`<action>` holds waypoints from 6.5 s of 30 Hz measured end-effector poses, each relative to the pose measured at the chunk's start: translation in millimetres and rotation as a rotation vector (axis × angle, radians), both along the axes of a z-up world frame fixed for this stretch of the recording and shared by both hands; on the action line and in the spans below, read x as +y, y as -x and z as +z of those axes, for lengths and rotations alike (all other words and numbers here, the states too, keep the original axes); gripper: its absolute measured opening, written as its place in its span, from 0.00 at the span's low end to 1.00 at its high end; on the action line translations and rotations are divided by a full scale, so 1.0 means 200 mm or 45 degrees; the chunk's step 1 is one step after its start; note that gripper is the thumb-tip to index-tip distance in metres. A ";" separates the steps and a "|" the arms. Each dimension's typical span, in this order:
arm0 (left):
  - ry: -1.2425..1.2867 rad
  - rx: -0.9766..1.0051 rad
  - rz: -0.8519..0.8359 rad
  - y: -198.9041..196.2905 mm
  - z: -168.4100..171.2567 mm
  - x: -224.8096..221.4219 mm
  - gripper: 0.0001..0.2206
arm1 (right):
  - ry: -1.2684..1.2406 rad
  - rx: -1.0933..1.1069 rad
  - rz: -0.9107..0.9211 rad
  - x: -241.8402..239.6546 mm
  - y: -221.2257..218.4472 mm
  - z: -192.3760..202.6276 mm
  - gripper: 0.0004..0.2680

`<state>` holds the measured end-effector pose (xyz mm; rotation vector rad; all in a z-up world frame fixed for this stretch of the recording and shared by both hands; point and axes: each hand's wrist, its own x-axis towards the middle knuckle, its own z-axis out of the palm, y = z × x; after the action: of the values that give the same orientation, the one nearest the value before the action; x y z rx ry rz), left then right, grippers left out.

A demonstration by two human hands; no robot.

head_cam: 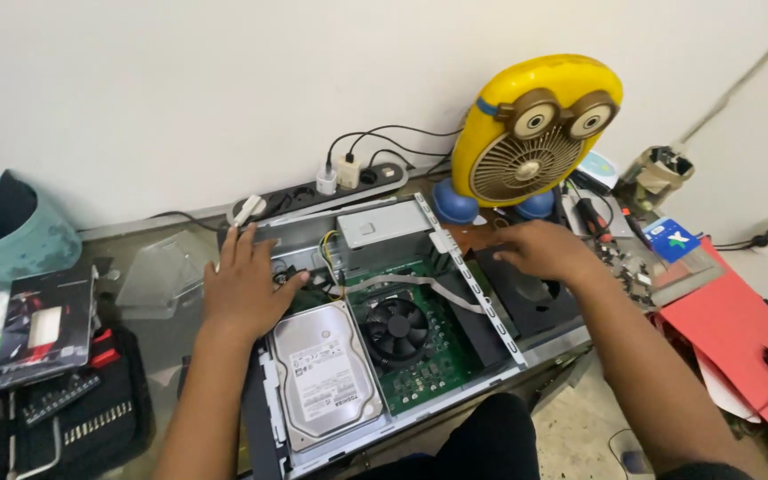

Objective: The person is performing maintenance on a desktop computer, including unscrewing internal components, cleaning parts with a brush, and reassembling the CPU fan shroud.

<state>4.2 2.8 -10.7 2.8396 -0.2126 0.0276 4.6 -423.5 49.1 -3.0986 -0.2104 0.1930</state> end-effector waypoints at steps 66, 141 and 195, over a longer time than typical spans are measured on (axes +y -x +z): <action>-0.007 0.006 0.030 0.05 0.09 -0.04 0.34 | 0.757 -0.101 0.380 0.66 -0.35 0.63 0.11; -0.129 0.025 0.055 0.05 0.13 -0.06 0.33 | 1.189 -0.453 0.943 0.57 -0.59 0.38 0.05; -0.111 -0.047 0.039 0.07 0.11 -0.07 0.31 | 0.243 -0.914 0.812 0.21 -0.43 -0.14 0.22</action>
<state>-9.2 -10.5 10.7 2.9309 -0.1821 0.0792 90.8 -382.2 21.7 -3.0015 -1.2413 -0.9462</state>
